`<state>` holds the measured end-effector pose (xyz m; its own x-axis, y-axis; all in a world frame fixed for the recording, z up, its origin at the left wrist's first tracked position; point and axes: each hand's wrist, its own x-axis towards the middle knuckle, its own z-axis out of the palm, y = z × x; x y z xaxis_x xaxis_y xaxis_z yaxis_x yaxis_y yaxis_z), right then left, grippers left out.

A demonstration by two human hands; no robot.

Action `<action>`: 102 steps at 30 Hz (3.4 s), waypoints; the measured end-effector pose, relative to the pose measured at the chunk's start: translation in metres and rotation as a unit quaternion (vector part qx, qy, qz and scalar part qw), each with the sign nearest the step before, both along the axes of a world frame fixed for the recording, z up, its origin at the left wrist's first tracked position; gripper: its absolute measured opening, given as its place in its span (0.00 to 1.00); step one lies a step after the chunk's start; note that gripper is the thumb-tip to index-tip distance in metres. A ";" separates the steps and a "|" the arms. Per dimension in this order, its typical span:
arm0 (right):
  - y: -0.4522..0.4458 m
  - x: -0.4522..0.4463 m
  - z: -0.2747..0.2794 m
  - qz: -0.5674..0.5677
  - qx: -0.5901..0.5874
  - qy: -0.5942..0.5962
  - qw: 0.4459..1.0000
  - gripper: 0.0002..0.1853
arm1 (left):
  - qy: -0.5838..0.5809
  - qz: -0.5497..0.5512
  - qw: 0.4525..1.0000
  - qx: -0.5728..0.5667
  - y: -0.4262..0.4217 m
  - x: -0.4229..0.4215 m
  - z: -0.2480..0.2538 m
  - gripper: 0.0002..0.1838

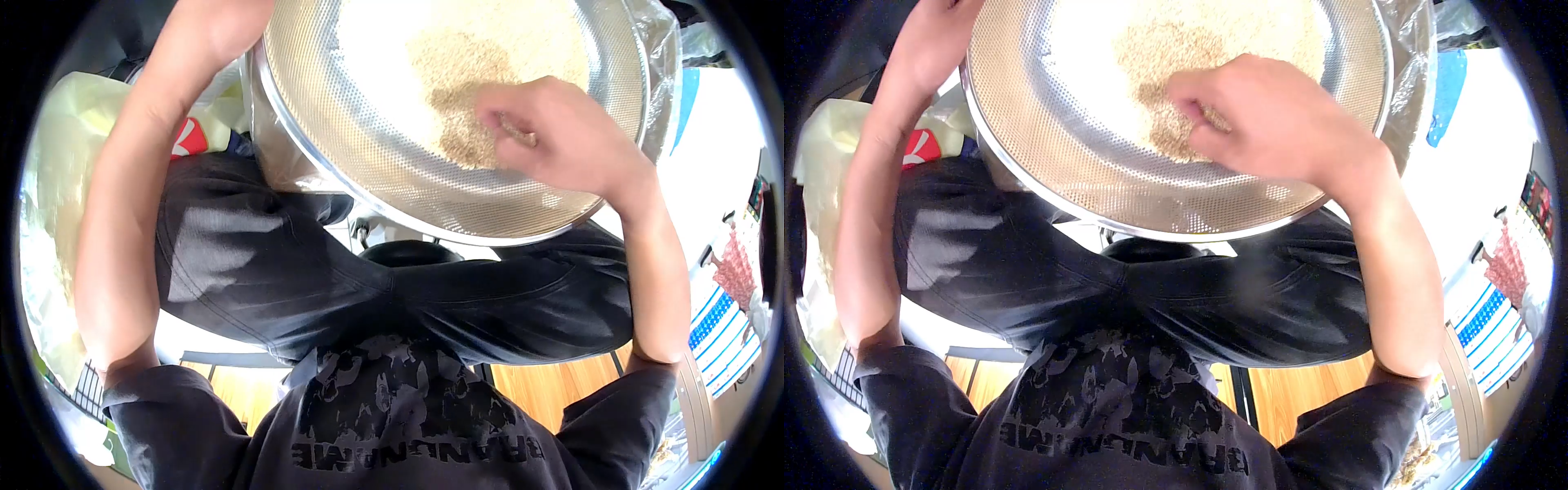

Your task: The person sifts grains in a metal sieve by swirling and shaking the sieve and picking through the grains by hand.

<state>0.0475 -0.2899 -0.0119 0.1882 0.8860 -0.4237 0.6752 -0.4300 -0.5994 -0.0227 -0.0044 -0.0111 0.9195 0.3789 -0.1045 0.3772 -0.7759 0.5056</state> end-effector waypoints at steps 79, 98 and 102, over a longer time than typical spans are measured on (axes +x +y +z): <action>-0.096 0.068 0.012 -0.465 -0.043 -0.246 0.849 0.20 | -0.074 0.017 0.997 -0.022 0.016 -0.020 -0.002 0.17; -0.093 0.064 0.027 -0.499 -0.094 -0.281 0.814 0.21 | -0.058 -0.021 0.997 0.048 -0.008 -0.013 0.005 0.18; -0.087 0.056 0.017 -0.465 -0.051 -0.256 0.846 0.20 | -0.023 -0.007 0.999 0.026 0.016 -0.013 0.003 0.17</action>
